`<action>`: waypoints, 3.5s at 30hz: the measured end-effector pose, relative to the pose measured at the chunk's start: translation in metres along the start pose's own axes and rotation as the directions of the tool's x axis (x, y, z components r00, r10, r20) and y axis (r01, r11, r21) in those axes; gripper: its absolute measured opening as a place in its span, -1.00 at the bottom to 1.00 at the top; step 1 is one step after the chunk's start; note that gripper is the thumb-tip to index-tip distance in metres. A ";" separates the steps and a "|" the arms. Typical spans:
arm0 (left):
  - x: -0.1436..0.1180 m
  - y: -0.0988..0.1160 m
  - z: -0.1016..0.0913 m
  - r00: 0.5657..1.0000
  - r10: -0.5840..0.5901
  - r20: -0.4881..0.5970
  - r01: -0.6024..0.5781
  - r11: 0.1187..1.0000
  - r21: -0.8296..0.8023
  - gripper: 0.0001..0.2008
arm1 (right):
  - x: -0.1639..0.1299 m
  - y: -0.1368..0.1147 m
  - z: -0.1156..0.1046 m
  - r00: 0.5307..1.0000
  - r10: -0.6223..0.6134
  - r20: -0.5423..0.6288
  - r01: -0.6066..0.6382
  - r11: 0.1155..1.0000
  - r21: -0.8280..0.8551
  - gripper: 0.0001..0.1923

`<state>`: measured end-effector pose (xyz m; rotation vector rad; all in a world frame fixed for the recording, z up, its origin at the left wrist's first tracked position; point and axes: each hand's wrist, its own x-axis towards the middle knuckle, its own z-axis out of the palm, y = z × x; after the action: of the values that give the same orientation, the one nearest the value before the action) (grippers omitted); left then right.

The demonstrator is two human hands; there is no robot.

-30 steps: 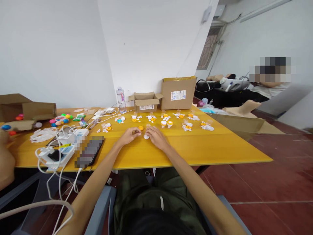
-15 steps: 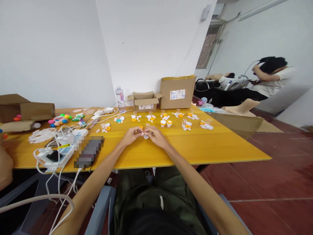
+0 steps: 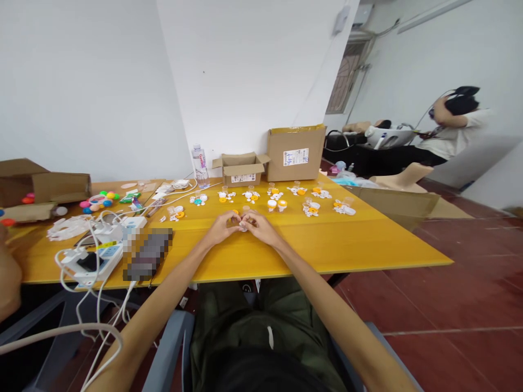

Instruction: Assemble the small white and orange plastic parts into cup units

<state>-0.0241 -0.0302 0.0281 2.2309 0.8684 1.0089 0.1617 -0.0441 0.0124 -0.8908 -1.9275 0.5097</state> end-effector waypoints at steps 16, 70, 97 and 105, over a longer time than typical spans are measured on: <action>0.000 -0.002 0.001 0.993 0.024 0.117 -0.040 0.989 0.140 -0.80 | -0.002 0.022 -0.001 0.986 0.115 -0.123 -0.128 0.986 -0.106 -0.88; -0.002 -0.001 -0.001 0.983 0.098 0.158 -0.136 0.957 0.257 -0.85 | -0.005 0.010 -0.001 1.000 0.003 -0.022 -0.007 0.982 -0.187 -0.86; -0.002 -0.001 -0.003 0.989 0.069 0.132 -0.098 0.968 0.231 -0.88 | -0.006 0.009 0.000 0.999 0.003 -0.047 -0.012 0.979 -0.202 -0.87; -0.001 -0.002 -0.002 0.991 0.063 0.118 -0.088 0.972 0.217 -0.87 | -0.006 0.011 0.000 0.999 -0.004 -0.053 -0.007 0.977 -0.212 -0.87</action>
<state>-0.0269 -0.0293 0.0274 2.4985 0.8903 0.8482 0.1675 -0.0412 0.0012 -1.0313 -1.9578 0.2805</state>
